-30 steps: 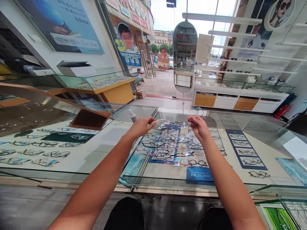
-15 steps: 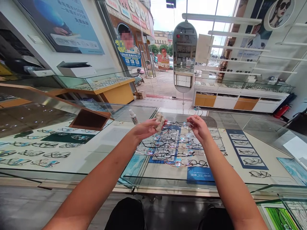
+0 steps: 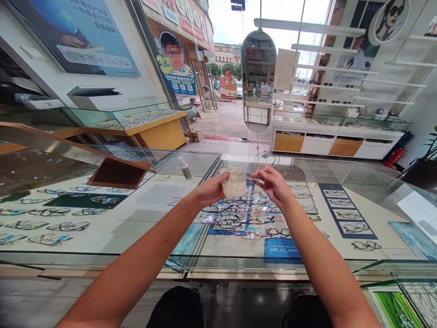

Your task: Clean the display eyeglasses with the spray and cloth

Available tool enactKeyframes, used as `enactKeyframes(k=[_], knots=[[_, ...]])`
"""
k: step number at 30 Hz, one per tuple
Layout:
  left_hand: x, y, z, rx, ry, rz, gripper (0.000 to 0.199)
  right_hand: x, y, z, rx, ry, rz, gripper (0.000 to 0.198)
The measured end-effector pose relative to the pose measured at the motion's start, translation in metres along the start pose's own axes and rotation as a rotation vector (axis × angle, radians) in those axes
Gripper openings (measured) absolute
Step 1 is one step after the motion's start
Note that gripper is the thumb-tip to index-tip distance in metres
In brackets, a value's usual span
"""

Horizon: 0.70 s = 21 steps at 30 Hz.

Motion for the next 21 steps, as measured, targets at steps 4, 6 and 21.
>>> enactKeyframes(k=[4, 6, 21], knots=[[-0.003, 0.004, 0.007, -0.056, -0.104, 0.024, 0.051, 0.006, 0.001, 0.005, -0.011, 0.002, 0.019, 0.039], [-0.005, 0.007, 0.013, -0.117, -0.180, 0.031, 0.061, 0.009, 0.002, 0.006, -0.010, 0.004, 0.035, 0.041], [-0.003, 0.014, 0.025, -0.168, -0.289, 0.044, 0.069, 0.017, 0.000, 0.007, 0.006, 0.083, 0.026, 0.046]])
Point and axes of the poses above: each hand's wrist, its own y-axis away from the middle knuckle, its own z-axis out of the palm, x = y × z, the point moved 7 cm from there along -y, towards the middle knuckle, and after that the axes turned 7 degrees about -y, right-handed, at the moved point
